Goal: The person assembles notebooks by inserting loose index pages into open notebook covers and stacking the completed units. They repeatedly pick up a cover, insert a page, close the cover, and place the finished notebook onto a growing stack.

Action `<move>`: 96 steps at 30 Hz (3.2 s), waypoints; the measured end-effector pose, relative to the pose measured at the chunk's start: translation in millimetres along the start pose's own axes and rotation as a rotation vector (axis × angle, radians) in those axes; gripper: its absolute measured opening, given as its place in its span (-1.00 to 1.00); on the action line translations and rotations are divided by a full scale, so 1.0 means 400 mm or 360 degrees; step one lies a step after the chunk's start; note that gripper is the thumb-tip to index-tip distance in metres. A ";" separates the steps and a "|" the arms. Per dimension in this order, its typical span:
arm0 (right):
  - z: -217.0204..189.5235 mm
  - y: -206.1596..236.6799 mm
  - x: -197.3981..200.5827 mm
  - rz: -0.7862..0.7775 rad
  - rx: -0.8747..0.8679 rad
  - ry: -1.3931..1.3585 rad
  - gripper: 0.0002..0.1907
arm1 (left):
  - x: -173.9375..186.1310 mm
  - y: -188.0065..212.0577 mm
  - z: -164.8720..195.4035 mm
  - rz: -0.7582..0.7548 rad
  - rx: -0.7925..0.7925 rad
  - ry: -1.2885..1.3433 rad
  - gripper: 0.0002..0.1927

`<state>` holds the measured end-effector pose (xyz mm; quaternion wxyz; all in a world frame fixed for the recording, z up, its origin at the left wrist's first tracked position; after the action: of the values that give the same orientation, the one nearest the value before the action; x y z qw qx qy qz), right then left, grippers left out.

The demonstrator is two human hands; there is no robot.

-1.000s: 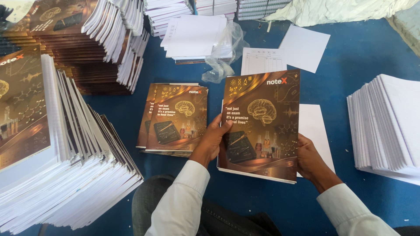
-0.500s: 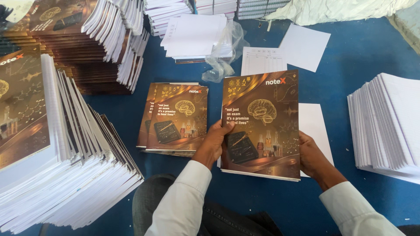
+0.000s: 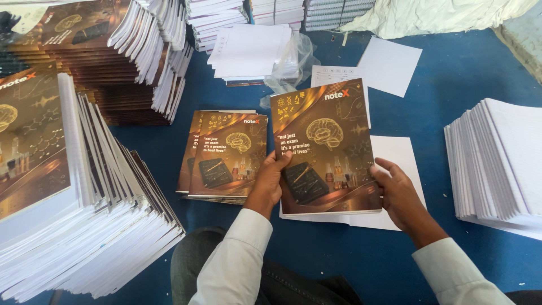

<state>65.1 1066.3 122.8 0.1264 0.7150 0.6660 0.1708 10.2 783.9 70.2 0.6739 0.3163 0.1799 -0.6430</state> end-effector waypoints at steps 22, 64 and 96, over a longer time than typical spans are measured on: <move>-0.391 0.187 -0.266 -0.0755 0.0374 -0.0449 -0.74 | 0.048 -0.027 0.078 -0.0127 -0.0129 0.0208 -0.43; -0.603 0.476 -1.075 -0.1052 0.1043 0.0986 -0.43 | 0.102 0.006 0.067 0.0115 0.0321 0.0435 -0.60; 0.055 -0.001 -0.388 -0.0400 0.0522 0.1951 -0.45 | 0.110 0.014 -0.008 0.0635 0.0485 -0.1474 -0.56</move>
<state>65.3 912.8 90.8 -0.3687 0.4144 0.7135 0.4281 21.2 752.6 40.5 0.7386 0.1215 -0.2960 -0.5934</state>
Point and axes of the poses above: each hand's wrist, its own y-axis away from the middle knuckle, its own x-axis out of the back of the hand, z = x × y, the point moved 6 cm from there along -y, towards the middle knuckle, and after that the axes turned 5 degrees about -x, right-handed, at the moved point
